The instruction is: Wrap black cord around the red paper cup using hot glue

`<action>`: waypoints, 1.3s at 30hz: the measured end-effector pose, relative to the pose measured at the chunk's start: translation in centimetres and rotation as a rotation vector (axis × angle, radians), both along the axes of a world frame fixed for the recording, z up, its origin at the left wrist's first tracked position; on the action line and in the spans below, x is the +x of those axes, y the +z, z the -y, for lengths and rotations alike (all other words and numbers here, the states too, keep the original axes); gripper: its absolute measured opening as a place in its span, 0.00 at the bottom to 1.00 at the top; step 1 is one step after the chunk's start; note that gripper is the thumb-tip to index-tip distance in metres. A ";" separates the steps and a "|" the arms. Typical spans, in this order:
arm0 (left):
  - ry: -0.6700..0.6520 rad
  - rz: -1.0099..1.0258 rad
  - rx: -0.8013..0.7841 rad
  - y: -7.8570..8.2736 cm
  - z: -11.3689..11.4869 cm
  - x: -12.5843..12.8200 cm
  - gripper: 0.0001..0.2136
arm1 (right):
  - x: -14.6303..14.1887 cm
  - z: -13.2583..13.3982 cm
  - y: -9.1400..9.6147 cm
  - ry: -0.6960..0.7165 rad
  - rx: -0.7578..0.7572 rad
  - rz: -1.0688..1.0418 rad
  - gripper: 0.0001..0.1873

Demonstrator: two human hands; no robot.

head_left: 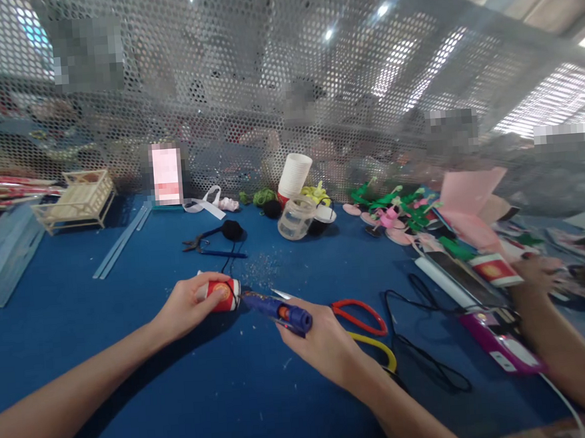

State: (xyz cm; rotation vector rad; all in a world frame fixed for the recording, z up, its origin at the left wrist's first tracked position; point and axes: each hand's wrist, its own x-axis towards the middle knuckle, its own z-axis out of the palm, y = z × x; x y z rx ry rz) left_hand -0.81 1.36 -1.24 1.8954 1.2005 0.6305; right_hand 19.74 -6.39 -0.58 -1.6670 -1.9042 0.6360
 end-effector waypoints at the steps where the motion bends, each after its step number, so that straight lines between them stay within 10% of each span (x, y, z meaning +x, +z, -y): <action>1: 0.004 -0.005 0.012 0.0 0.0 0.0 0.15 | 0.0 -0.1 -0.1 -0.009 0.012 0.002 0.04; 39: -0.062 -0.033 0.115 0.0 0.2 -0.2 0.14 | -0.5 -1.8 0.6 -0.021 0.038 -0.018 0.07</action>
